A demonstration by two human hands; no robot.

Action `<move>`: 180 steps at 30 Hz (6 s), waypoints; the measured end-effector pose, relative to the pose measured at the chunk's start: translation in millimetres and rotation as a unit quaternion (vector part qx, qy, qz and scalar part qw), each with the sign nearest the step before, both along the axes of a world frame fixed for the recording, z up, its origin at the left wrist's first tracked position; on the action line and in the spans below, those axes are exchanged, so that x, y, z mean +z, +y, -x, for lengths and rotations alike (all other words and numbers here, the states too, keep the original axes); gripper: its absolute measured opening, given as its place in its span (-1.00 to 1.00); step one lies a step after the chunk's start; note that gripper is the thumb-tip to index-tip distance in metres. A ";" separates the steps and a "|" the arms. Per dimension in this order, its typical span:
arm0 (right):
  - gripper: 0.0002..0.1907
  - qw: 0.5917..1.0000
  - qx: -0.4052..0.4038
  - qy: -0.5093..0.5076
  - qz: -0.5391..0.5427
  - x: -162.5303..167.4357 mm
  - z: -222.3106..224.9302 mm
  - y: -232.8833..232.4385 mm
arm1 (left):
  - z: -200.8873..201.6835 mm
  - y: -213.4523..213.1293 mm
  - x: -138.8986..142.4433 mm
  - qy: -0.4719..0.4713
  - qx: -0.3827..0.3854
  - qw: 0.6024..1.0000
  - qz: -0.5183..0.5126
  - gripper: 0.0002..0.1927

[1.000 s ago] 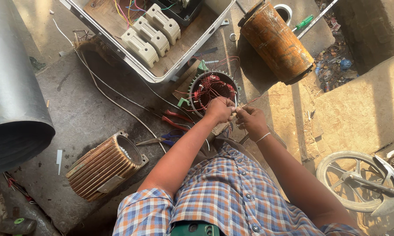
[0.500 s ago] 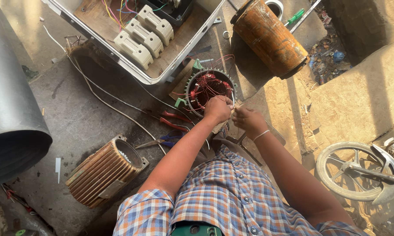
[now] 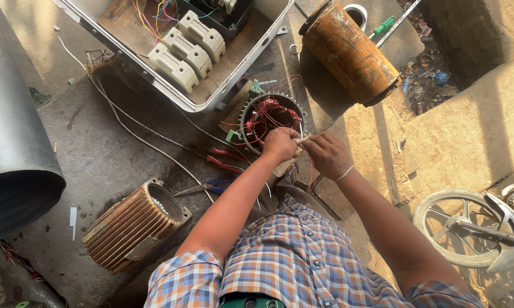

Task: The person sits at an outdoor workshop bench and reworks the copper windings of an electric motor stator. They cut the red enameled winding wires with pliers and scissors, pull the cut wire ends out of the stator slots by hand, and strip insulation from wire ends, working around the stator a section at a time.

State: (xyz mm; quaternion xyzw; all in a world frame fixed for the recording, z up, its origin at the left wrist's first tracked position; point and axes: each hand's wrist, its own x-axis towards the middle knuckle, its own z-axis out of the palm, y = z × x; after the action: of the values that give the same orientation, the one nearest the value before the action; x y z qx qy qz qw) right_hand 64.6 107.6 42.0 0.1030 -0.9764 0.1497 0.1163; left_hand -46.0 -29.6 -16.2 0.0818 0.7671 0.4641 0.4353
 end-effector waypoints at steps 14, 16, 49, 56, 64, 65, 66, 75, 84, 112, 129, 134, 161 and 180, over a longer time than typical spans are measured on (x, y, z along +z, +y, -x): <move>-0.90 0.430 -0.378 -0.277 0.772 -41.5 11.6 -9.8 | 3.6 -4.0 5.0 -0.049 0.018 0.998 -0.020 -0.91; -0.87 0.392 -0.394 -0.276 0.784 -38.7 10.7 -12.2 | 4.4 -3.4 8.2 -0.036 0.011 0.999 -0.012 -0.90; -0.69 0.992 0.100 0.045 -0.055 -10.8 8.0 17.1 | 12.0 -12.8 12.9 -0.021 -0.016 1.000 -0.003 -0.86; -0.85 0.998 0.016 0.001 0.052 -33.7 6.2 11.2 | 13.7 -13.4 4.7 -0.007 -0.023 1.000 -0.012 -0.85; -0.84 0.520 -0.331 -0.359 0.701 -56.9 2.5 3.4 | 14.4 -14.6 7.1 0.011 -0.036 0.999 -0.009 -0.85; -0.81 0.558 -0.331 -0.375 0.662 -51.2 2.1 4.8 | 14.1 -14.6 8.2 0.004 -0.033 0.999 -0.011 -0.85; -0.79 0.610 -0.327 -0.395 0.604 -43.3 -0.2 7.1 | 13.5 -14.6 9.1 -0.003 -0.031 0.999 -0.013 -0.86; -0.79 0.997 0.063 0.030 -0.013 9.5 6.3 19.0 | 16.6 -14.1 14.1 -0.034 -0.031 0.999 -0.017 -0.86; -0.83 0.998 0.052 -0.047 0.008 -25.4 5.1 17.5 | 13.3 -15.9 2.9 -0.026 -0.013 0.999 -0.033 -0.86; -0.72 0.979 0.189 -0.026 -0.071 -7.5 22.5 27.6 | 15.5 -23.0 7.4 -0.027 -0.020 0.999 -0.025 -0.83; -0.67 0.770 -0.171 -0.522 0.324 -9.5 8.4 36.8 | 20.5 -28.1 -4.5 -0.030 -0.042 0.998 -0.030 -0.77; -0.62 0.917 -0.070 -0.382 0.096 37.9 20.4 39.6 | 21.4 -28.8 -0.4 -0.042 -0.044 0.998 -0.005 -0.76; -0.69 0.926 -0.115 -0.355 -0.052 46.2 1.5 1.4 | 19.5 -30.1 14.8 -0.018 -0.027 0.999 0.011 -0.78; -0.88 0.973 -0.097 -0.209 -0.017 -3.1 24.5 -4.5 | 18.1 -18.6 15.5 0.016 -0.020 1.000 0.005 -0.83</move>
State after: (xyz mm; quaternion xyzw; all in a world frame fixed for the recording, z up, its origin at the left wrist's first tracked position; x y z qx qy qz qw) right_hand 40.1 103.1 38.8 -0.0239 -0.9869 0.1394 -0.0778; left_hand -64.1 -48.1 -0.6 0.1020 0.7746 0.4501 0.4325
